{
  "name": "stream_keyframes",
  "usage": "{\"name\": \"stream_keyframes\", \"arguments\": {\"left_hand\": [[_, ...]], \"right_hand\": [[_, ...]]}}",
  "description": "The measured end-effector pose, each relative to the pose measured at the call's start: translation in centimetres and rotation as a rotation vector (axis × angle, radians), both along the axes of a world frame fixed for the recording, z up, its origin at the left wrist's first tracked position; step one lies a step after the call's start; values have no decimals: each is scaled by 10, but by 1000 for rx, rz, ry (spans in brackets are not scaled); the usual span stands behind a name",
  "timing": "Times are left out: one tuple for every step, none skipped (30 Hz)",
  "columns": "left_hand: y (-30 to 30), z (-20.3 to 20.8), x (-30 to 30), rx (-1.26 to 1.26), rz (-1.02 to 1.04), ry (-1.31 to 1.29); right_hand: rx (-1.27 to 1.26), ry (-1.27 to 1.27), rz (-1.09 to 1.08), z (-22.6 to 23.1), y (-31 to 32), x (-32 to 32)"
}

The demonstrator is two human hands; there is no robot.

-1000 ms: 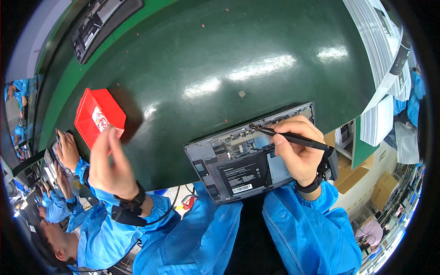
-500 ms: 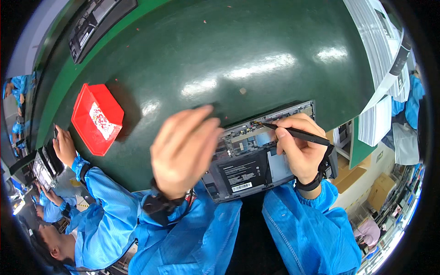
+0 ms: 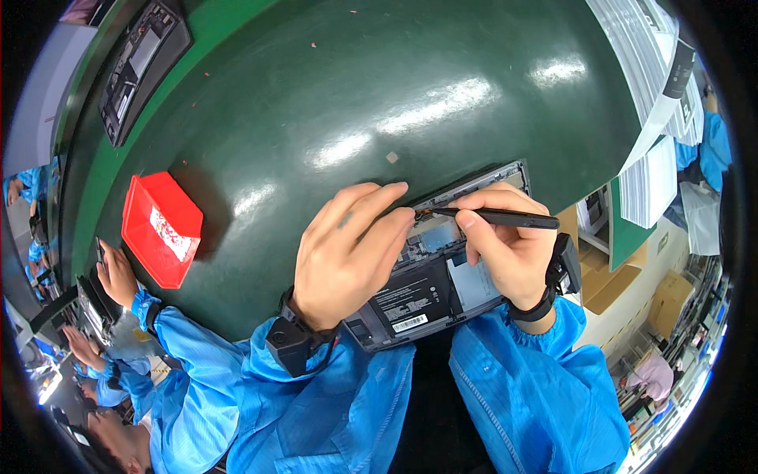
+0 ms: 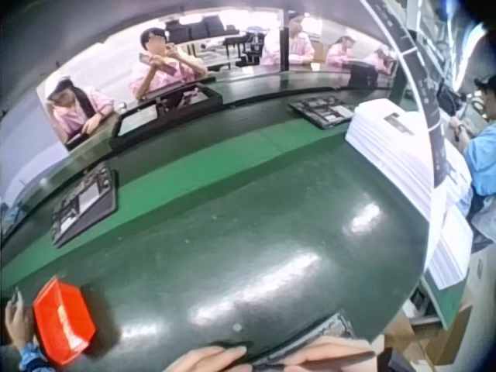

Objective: The person takes electronic devices from a conveyor line, uses a pointed handheld tool to connect internal cables and components inside each device, and returns the assembled devices to the conveyor belt.

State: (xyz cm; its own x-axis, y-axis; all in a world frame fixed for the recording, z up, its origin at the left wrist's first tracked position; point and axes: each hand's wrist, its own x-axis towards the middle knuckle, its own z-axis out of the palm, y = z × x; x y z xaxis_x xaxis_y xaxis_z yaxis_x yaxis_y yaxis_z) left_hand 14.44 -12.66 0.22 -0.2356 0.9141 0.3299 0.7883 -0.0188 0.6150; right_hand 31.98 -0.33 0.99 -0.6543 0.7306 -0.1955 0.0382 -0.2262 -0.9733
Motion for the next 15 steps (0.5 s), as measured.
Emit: {"name": "stream_keyframes", "arguments": {"left_hand": [[1, 1, 1, -13, 10, -29], [1, 1, 1, -15, 9, -30], [2, 1, 1, -19, 10, -60], [2, 1, 1, -22, 11, -91], [2, 1, 2, -24, 11, -91], [3, 1, 2, -33, 21, -100], [3, 2, 3, -42, 30, -108], [3, 2, 3, -43, 31, -107], [3, 1, 3, -40, 35, -109], [3, 1, 3, -38, 39, -111], [3, 0, 4, -38, 38, -112], [3, 0, 4, -39, 42, -110], [3, 0, 4, -40, 46, -109], [3, 0, 4, -39, 45, -110], [2, 0, 4, -37, 48, -102]], "right_hand": [[-2, 0, -1, 0, 1, 0], [7, -1, 3, -1, 2, 1], [17, -3, 7, -1, 2, 1], [15, -3, 7, -1, 2, 0], [9, -8, 0, -1, 2, 0], [2, -13, -7, -1, 2, -1], [1, -12, -6, -1, 2, -2], [27, -25, -12, -1, 1, -2], [55, -39, -20, -2, 1, -3], [55, -40, -20, -4, 1, -3], [86, -64, -21, -5, 0, -2], [118, -88, -22, -6, 0, -2], [118, -89, -22, -6, 0, -2], [150, -108, -24, -6, -1, -2], [180, -124, -23, -6, -2, -3]]}}
